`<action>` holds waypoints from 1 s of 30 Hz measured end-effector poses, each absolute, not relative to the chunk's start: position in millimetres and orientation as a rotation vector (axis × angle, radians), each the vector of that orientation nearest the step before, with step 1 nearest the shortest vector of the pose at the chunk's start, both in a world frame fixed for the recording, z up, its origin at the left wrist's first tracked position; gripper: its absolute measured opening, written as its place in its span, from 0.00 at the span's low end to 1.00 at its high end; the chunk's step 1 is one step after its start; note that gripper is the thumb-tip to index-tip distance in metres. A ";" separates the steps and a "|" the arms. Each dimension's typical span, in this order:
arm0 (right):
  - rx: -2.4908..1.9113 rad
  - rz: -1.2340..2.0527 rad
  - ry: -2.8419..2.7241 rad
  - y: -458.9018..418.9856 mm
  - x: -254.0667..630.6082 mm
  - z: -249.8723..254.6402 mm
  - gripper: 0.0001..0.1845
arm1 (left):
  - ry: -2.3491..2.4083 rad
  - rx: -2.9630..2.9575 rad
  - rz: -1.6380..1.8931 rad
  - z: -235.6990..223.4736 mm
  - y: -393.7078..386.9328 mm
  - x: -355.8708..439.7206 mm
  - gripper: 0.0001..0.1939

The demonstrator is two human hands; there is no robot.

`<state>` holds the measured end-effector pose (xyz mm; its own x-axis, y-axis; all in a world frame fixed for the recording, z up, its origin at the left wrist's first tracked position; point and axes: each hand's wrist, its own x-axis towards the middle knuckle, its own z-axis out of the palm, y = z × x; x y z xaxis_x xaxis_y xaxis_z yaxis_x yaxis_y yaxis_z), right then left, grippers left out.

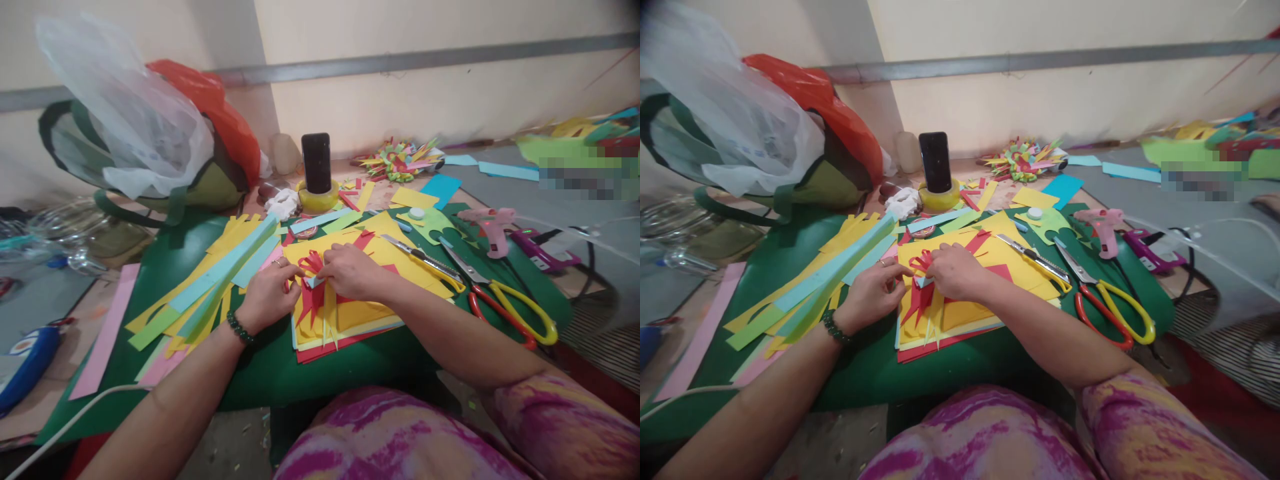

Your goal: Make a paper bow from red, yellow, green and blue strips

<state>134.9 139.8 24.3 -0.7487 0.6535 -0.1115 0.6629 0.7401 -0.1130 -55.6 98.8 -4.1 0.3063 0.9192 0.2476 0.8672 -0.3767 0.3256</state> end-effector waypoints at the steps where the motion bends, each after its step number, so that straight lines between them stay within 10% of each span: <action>1: 1.076 -0.234 2.869 140.4 134.9 23.6 0.21 | 1.671 2.433 0.599 -4.2 99.0 -55.6 0.12; 12: 1.896 -0.577 3.410 154.2 164.5 32.9 0.19 | 1.517 2.591 0.478 0.5 91.9 -47.6 0.19; 30: 1.532 -0.521 3.319 156.8 165.9 29.1 0.12 | 1.482 2.648 0.534 -3.3 98.1 -40.1 0.22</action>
<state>165.9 156.8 29.1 -0.5331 0.7648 0.3618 0.6171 0.6441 -0.4521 -40.1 98.1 -3.3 0.4775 0.8366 0.2685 0.8157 -0.5356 0.2185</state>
